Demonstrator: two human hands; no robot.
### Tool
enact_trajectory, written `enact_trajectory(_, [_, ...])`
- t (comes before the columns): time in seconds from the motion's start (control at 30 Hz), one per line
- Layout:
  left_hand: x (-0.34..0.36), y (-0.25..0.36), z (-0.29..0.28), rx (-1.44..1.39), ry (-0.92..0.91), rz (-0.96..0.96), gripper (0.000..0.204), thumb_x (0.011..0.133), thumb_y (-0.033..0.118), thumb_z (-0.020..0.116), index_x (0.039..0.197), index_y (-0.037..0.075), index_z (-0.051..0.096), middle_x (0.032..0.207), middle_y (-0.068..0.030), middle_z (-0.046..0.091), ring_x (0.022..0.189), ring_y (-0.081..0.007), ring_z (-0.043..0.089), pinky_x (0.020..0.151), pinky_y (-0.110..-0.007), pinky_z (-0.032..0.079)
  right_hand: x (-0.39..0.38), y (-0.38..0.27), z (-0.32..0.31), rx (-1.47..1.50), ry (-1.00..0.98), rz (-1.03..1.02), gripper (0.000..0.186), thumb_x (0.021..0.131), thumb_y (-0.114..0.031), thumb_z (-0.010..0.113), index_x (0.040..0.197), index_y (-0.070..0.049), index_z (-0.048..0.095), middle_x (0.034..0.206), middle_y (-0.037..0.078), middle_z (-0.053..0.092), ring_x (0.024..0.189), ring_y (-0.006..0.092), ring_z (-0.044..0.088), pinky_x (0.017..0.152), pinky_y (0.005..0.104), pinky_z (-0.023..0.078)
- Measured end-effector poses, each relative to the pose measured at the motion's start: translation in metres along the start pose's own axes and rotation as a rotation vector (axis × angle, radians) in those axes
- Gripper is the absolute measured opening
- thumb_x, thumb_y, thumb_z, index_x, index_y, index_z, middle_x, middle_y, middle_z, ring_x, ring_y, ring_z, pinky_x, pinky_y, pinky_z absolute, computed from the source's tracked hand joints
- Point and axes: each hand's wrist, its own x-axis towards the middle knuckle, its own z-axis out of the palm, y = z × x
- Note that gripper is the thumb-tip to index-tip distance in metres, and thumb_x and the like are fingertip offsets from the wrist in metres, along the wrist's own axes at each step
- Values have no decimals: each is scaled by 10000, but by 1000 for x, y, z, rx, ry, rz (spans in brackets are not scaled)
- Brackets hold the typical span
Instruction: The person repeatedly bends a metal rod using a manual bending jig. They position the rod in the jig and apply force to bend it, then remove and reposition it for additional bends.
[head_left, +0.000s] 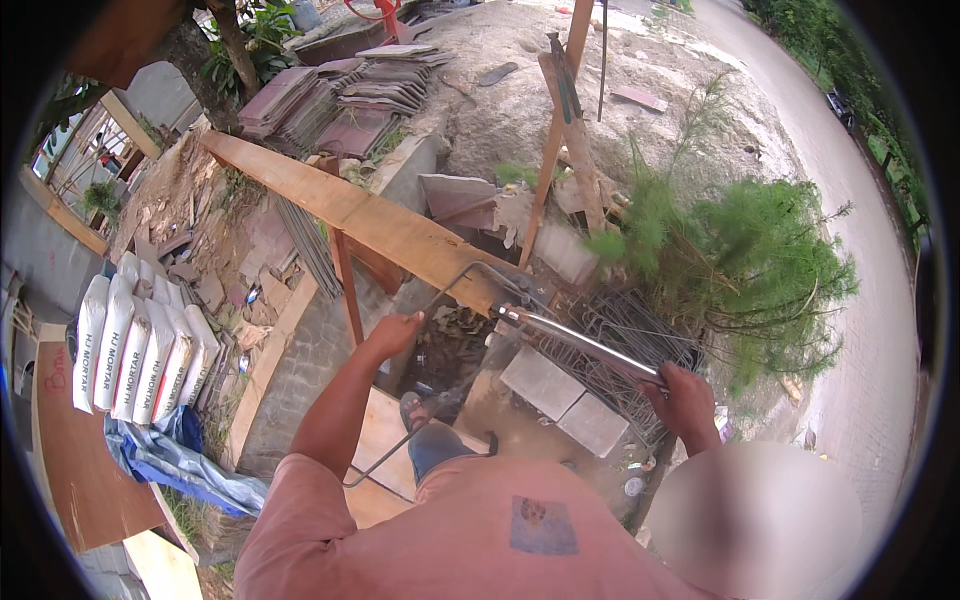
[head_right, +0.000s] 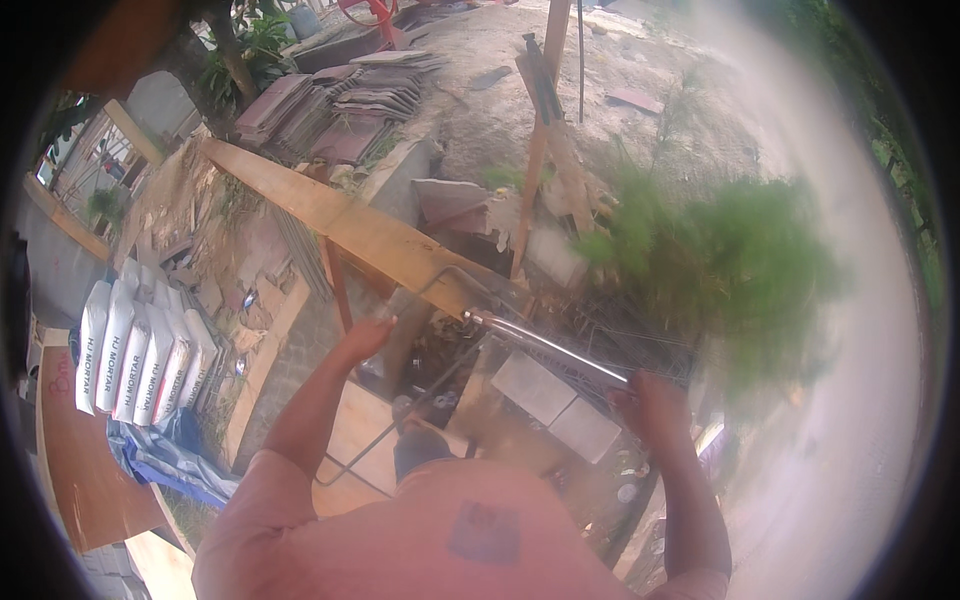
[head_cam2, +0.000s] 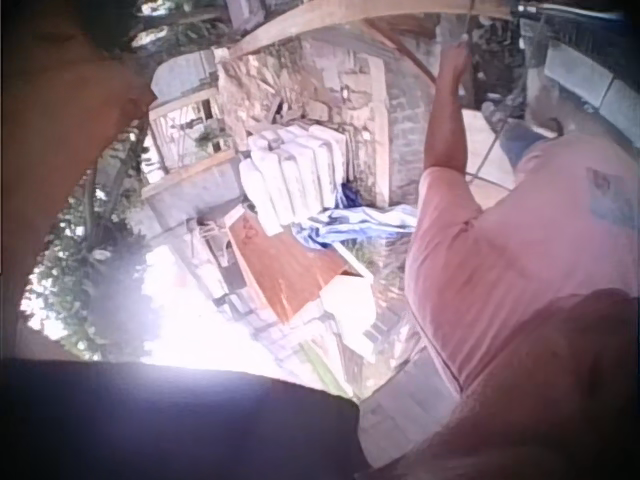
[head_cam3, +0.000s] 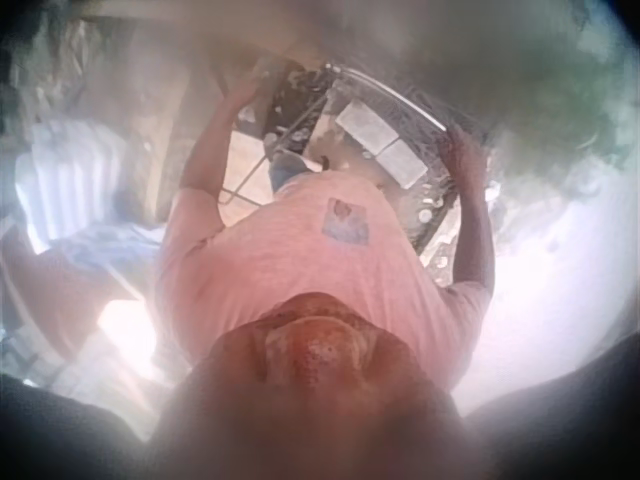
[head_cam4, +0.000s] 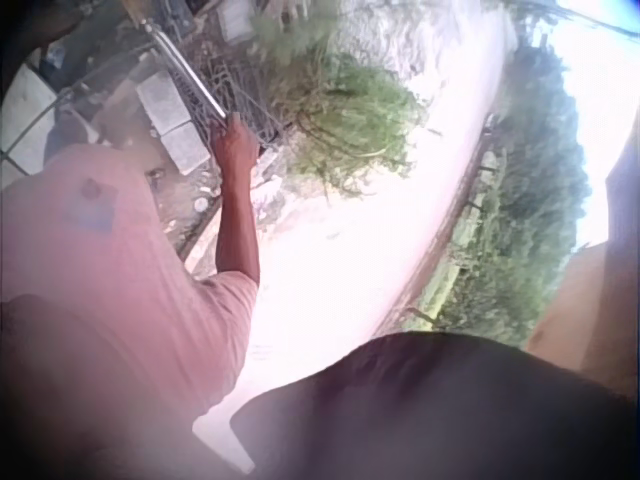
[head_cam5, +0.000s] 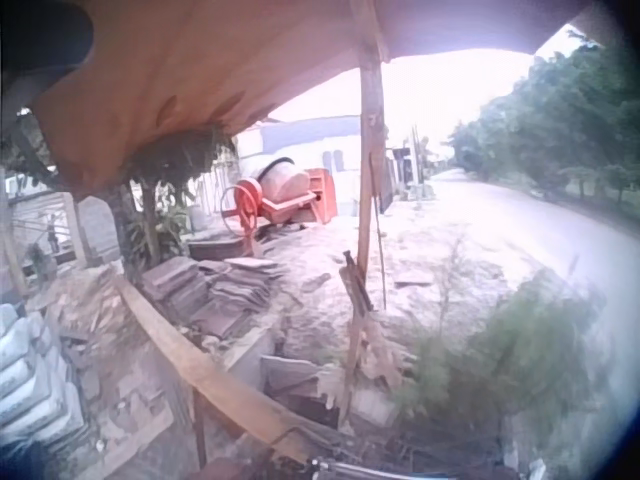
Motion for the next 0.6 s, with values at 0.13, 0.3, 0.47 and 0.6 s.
enact_trajectory(0.13, [5,9,0,-26,-77,-51,664,961,535,389,904,-70,656,912,-318,631,951,-492,583,840,-495,451,97,-70,-67,-296,-23,-244,310,858,-381,660,849,-80,586,727,128,628,743,342,640,707,465,479])
enact_trajectory(0.3, [13,-17,16,-47,8,-25,647,957,536,402,902,-54,663,913,-314,632,943,-485,589,832,-502,450,140,-115,-127,-459,-131,-376,330,873,-418,637,881,-89,613,715,114,623,759,326,641,722,441,479])
enact_trajectory(0.47, [4,-5,14,-50,24,33,629,973,513,386,911,-46,668,919,-303,634,936,-486,584,830,-519,446,87,-69,-110,-364,-351,-56,358,886,-449,624,893,-91,630,766,113,640,743,291,636,687,428,481])
enact_trajectory(0.6, [12,-10,24,-106,36,6,628,979,507,372,853,-32,669,854,-285,637,889,-475,589,799,-513,448,-13,5,-14,-121,-292,185,441,893,-466,622,772,-46,558,621,148,583,592,325,592,566,443,441])
